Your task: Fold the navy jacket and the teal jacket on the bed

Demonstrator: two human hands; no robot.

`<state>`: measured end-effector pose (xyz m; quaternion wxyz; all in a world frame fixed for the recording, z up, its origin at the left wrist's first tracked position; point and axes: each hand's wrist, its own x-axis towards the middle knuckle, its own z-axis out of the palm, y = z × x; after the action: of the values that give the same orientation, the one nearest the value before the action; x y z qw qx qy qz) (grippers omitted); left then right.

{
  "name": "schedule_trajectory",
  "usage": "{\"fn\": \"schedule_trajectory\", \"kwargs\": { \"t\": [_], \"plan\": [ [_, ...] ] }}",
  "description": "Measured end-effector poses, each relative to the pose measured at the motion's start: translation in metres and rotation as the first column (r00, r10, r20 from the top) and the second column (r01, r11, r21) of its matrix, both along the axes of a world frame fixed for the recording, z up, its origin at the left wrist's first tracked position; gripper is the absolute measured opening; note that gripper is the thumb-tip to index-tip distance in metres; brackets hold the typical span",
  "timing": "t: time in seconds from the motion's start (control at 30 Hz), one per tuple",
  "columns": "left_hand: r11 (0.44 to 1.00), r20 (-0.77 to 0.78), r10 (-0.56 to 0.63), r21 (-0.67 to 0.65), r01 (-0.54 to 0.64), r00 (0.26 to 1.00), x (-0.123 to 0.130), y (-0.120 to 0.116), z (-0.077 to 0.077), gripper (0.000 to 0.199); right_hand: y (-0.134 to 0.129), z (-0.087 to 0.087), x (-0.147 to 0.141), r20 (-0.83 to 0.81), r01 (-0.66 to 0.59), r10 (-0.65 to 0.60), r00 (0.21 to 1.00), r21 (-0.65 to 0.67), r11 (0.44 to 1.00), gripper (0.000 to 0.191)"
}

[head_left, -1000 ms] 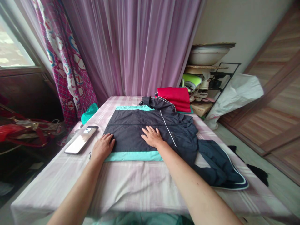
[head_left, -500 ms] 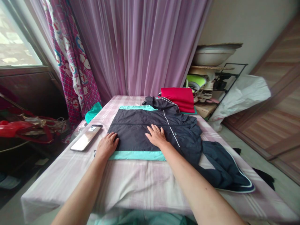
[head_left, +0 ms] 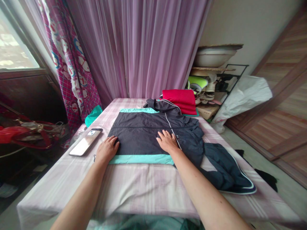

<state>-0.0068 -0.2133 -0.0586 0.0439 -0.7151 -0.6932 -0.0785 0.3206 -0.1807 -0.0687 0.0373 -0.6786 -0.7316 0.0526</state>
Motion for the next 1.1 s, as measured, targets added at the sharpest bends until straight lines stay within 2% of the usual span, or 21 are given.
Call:
{"fn": "schedule_trajectory", "kwargs": {
  "t": [0.1,0.2,0.3,0.4,0.47,0.53,0.63,0.8,1.1],
  "plan": [
    [0.998,-0.026,0.067,0.001,-0.067,0.997,0.008,-0.002,0.006,0.046,-0.001,-0.001,-0.002,0.007,0.011,-0.011,1.0,0.01,1.0,0.056],
    [0.996,-0.047,0.085,0.046,-0.083,0.995,0.035,0.001,0.014,0.042,-0.001,-0.001,-0.005,0.005,0.018,-0.018,1.0,0.022,1.0,0.055],
    [0.997,0.002,-0.048,0.059,0.048,0.999,0.082,0.01,0.017,0.046,-0.002,0.0,-0.005,-0.005,0.021,-0.02,1.0,0.029,0.999,0.055],
    [0.98,0.038,-0.2,0.027,0.199,0.979,0.129,0.025,0.014,0.053,-0.004,0.002,-0.005,-0.016,0.026,-0.025,1.0,0.021,0.999,0.055],
    [0.974,0.057,-0.223,-0.028,0.224,0.973,0.15,0.036,0.01,0.057,-0.004,0.003,-0.005,-0.016,0.029,-0.028,0.999,0.014,0.999,0.055],
    [0.97,0.068,-0.218,-0.094,0.223,0.974,0.157,0.046,0.005,0.06,-0.005,0.003,-0.006,-0.013,0.03,-0.03,0.999,0.011,0.999,0.055],
    [0.963,0.072,-0.215,-0.15,0.224,0.974,0.152,0.056,-0.001,0.062,-0.004,0.003,-0.006,-0.016,0.037,-0.036,0.999,0.019,0.999,0.055],
    [0.969,0.063,-0.204,-0.132,0.211,0.977,0.126,0.055,-0.002,0.059,-0.005,0.001,-0.005,-0.032,0.031,-0.03,0.999,0.037,0.999,0.055],
    [0.992,0.045,-0.053,-0.109,0.058,0.998,0.043,0.053,-0.005,0.059,-0.003,-0.001,-0.004,-0.022,0.03,-0.029,0.999,0.023,0.999,0.054]
  ]
}}
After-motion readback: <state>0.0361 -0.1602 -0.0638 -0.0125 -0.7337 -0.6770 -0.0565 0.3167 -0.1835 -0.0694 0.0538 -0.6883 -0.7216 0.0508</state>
